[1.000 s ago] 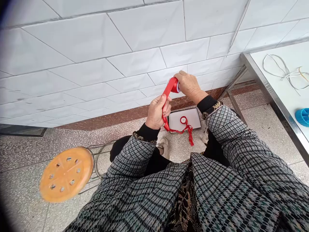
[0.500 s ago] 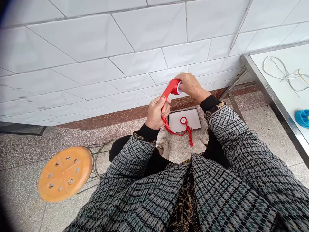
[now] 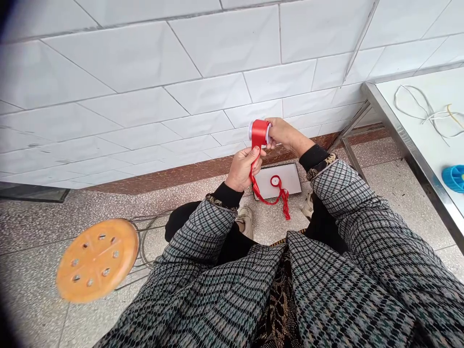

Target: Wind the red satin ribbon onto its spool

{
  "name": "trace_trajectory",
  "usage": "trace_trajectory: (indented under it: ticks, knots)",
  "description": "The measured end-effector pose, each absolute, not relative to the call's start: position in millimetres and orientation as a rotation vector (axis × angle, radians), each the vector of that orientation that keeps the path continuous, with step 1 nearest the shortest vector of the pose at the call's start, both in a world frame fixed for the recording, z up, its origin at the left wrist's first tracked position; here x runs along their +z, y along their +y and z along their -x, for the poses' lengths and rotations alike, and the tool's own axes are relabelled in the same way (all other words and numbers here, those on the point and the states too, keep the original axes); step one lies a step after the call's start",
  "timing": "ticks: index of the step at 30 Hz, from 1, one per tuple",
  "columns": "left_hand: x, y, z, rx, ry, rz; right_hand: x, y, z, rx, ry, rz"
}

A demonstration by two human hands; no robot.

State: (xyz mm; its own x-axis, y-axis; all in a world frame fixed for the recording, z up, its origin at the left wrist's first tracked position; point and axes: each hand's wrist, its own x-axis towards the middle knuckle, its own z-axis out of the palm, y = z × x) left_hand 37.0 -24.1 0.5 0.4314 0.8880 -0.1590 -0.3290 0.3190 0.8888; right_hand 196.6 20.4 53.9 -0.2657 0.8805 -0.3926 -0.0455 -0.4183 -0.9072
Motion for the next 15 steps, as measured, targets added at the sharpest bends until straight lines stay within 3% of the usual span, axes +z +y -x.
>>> trace_trajectory:
  ticks: [9,15]
  knots:
    - [7.5,-28.8,-38.0,0.914,0.748,-0.938,37.4,30.9,-203.7,1.35,-1.192,1.435]
    - [1.4,-26.4,-36.7,0.903,0.776,-1.01,41.1,31.4,-204.7,1.408,-1.182,1.475]
